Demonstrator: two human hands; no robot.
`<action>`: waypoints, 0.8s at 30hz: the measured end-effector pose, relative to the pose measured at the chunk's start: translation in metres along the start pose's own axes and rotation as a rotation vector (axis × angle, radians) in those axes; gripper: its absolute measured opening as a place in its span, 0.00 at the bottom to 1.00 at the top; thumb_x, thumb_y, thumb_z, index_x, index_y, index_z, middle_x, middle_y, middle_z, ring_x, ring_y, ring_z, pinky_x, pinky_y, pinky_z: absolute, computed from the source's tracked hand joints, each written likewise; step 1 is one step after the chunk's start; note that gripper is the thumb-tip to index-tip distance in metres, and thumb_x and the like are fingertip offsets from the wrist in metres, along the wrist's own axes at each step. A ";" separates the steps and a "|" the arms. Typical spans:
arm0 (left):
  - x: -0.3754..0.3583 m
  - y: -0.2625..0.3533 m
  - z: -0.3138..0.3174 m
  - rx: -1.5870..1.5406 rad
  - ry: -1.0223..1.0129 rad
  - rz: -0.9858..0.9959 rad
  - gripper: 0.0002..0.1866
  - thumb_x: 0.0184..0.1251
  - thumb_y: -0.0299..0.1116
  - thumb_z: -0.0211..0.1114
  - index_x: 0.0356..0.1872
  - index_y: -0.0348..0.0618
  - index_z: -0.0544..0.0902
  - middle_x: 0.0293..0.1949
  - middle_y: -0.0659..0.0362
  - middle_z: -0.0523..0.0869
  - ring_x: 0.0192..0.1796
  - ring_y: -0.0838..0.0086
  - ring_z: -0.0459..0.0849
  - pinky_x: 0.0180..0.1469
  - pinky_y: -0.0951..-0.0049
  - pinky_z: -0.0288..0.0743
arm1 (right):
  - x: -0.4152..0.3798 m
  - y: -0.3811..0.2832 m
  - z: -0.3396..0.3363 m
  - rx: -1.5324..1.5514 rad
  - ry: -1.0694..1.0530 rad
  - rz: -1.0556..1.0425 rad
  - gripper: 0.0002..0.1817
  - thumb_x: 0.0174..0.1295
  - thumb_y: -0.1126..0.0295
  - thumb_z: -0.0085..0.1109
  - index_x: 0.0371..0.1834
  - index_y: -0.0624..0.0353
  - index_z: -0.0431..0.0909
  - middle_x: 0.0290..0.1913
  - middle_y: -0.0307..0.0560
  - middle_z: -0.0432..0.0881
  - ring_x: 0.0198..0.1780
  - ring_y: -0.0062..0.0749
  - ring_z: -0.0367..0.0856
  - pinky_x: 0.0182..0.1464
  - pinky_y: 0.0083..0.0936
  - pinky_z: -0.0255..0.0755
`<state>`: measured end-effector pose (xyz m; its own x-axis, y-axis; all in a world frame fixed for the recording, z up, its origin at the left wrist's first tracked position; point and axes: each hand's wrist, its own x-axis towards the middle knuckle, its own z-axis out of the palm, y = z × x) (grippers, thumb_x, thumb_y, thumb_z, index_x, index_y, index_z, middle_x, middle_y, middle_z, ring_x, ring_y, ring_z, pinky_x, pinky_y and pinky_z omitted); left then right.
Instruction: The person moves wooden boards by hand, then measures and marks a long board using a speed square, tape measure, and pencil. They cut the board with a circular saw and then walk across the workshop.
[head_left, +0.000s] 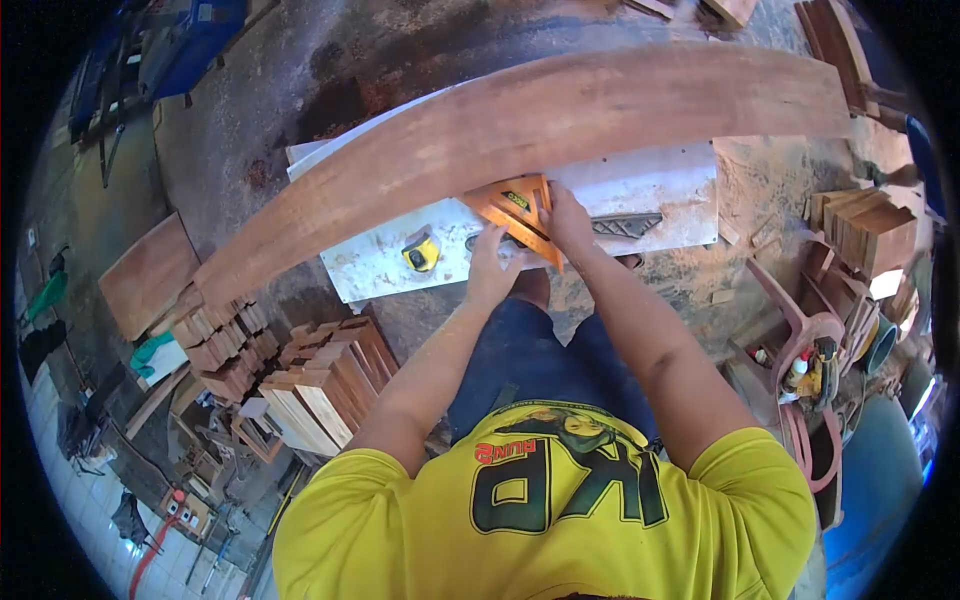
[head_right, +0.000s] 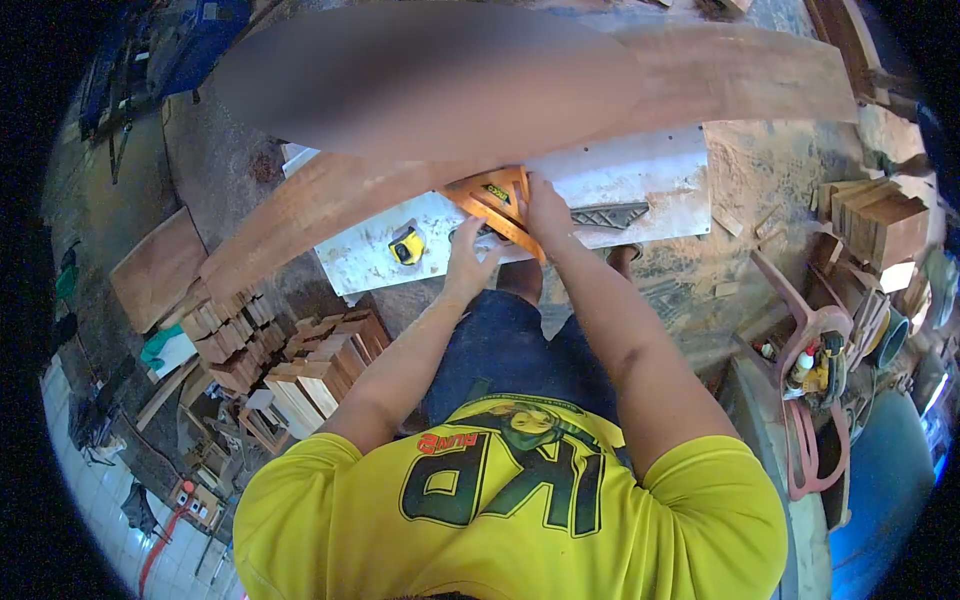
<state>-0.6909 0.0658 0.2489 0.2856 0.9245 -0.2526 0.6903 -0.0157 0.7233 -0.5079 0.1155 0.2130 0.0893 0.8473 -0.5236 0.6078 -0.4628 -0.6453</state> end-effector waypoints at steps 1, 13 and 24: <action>0.003 0.003 0.006 0.033 0.059 -0.015 0.33 0.54 0.35 0.69 0.61 0.37 0.68 0.63 0.39 0.67 0.67 0.47 0.65 0.68 0.55 0.59 | 0.002 0.005 0.001 0.005 0.001 0.005 0.26 0.55 0.65 0.65 0.57 0.57 0.69 0.48 0.58 0.77 0.46 0.56 0.79 0.48 0.44 0.75; -0.015 0.065 0.023 -0.175 -0.016 -0.317 0.65 0.39 0.38 0.78 0.74 0.38 0.39 0.68 0.36 0.58 0.70 0.45 0.59 0.69 0.57 0.60 | -0.074 0.023 -0.013 0.495 -0.147 0.052 0.21 0.56 0.66 0.64 0.49 0.66 0.73 0.38 0.52 0.80 0.40 0.38 0.80 0.44 0.32 0.74; -0.065 0.002 -0.056 0.154 0.178 -0.278 0.55 0.42 0.32 0.72 0.72 0.33 0.47 0.59 0.38 0.68 0.64 0.47 0.67 0.64 0.55 0.64 | -0.076 -0.027 0.027 0.526 -0.614 -0.166 0.25 0.64 0.56 0.59 0.58 0.61 0.72 0.42 0.47 0.81 0.44 0.28 0.79 0.47 0.29 0.74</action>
<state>-0.7453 0.0268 0.3023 -0.0379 0.9530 -0.3006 0.8211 0.2012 0.5342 -0.5520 0.0567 0.2549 -0.5091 0.6926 -0.5110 0.1125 -0.5350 -0.8373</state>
